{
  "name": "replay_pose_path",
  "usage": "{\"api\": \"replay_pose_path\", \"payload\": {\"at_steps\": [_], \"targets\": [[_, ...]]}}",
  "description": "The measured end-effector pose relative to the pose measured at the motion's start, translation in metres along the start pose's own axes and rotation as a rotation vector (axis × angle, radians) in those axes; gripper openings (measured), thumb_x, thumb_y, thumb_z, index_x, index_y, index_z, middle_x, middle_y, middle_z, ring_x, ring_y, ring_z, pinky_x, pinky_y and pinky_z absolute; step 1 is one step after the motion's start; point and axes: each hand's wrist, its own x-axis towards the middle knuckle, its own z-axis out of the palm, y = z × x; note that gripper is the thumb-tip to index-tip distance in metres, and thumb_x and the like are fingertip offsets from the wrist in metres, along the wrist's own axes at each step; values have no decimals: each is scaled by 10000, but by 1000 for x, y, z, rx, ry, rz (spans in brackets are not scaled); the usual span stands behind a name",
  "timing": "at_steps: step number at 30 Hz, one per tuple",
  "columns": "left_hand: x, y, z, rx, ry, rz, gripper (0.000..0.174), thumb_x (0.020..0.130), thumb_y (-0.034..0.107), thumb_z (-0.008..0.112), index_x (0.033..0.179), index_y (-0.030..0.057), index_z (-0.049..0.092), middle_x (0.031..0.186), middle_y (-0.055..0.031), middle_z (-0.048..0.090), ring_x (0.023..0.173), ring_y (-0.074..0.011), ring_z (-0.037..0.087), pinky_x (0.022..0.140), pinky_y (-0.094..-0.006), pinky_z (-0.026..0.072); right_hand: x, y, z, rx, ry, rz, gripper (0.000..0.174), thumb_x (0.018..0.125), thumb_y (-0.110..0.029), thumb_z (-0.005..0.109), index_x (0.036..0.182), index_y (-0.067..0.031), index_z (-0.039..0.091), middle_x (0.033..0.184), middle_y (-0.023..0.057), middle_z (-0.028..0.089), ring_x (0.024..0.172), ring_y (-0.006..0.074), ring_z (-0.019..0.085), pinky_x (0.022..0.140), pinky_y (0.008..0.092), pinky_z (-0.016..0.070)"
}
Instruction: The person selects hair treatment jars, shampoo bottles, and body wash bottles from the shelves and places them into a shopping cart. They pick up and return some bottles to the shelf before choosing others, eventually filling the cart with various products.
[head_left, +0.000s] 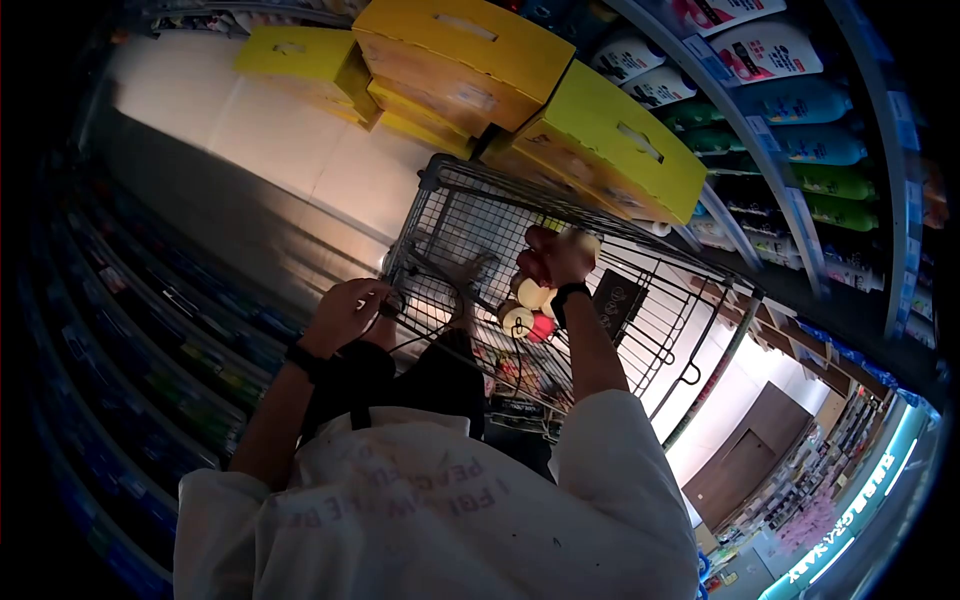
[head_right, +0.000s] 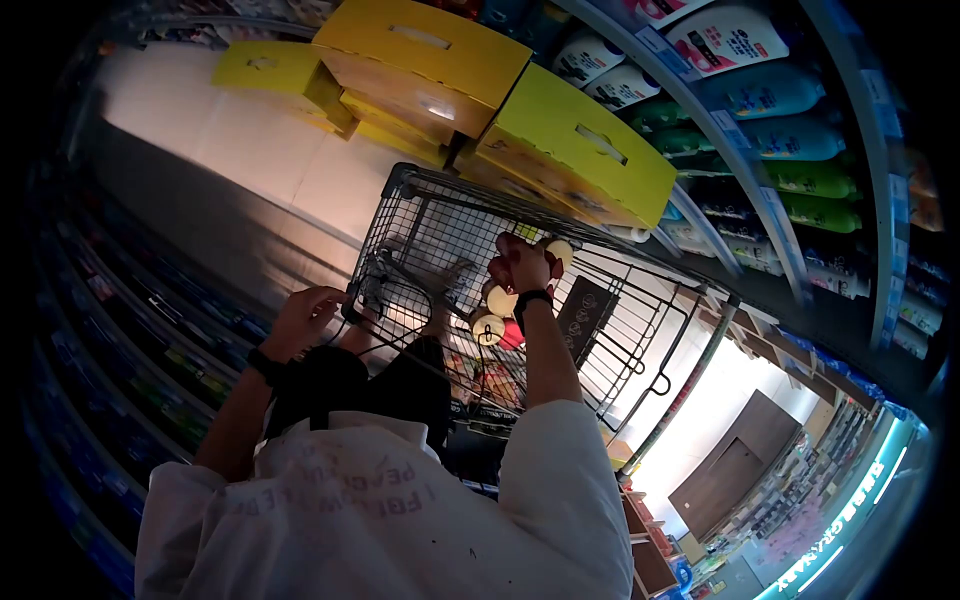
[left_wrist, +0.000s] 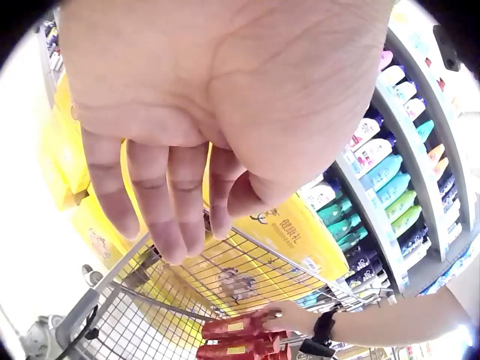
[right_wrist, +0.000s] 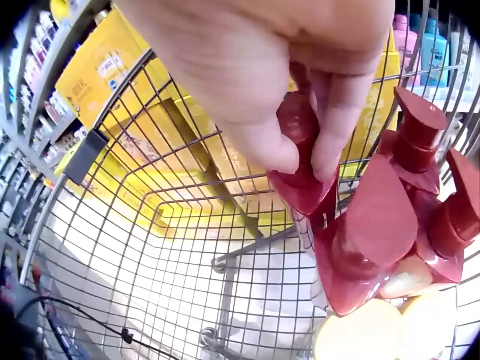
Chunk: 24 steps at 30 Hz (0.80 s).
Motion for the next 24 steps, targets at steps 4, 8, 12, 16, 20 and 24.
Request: {"api": "replay_pose_path", "payload": {"at_steps": [4,8,12,16,20,24], "targets": [[-10,-4,-20,-42,9,-69,208,912,43,571,1102,19,652,986,-119,701,894,-211,682,769,-313,535,-29,-37,-32,-147,294,-213,220,800,-281,610,914,-94,625,769,95,643,730,284,629,622,407,492],[-23,-7,-37,-147,83,-45,207,909,26,567,1096,15,654,1000,-114,706,900,-199,682,762,-304,536,-20,-4,-12,-222,276,-176,202,763,-252,653,926,-136,680,931,138,680,929,348,623,760,472,492],[-29,0,-65,-137,124,29,191,917,46,576,1085,17,660,997,-119,713,882,-187,686,750,-301,535,-43,0,-30,60,319,-306,253,758,-101,642,999,-29,666,934,191,641,831,344,628,742,418,514],[-31,25,-102,-104,170,164,179,924,61,571,1071,21,665,982,-115,715,850,-205,689,741,-311,533,-155,-36,-98,231,222,-226,375,822,-189,699,1181,-97,647,1011,178,664,909,294,647,774,393,528],[-46,114,-170,242,342,403,220,862,32,565,1059,10,661,991,-186,675,886,-361,649,800,-386,515,-257,2,-184,575,493,-191,515,845,-35,659,1343,-99,544,1084,65,669,899,123,630,808,295,506],[-75,215,-243,553,479,726,210,871,26,567,1055,6,667,1039,-201,661,979,-383,610,866,-421,477,-408,-88,-374,77,1050,-157,273,894,9,597,1164,-12,634,1088,98,694,1029,190,633,884,299,476]]}}
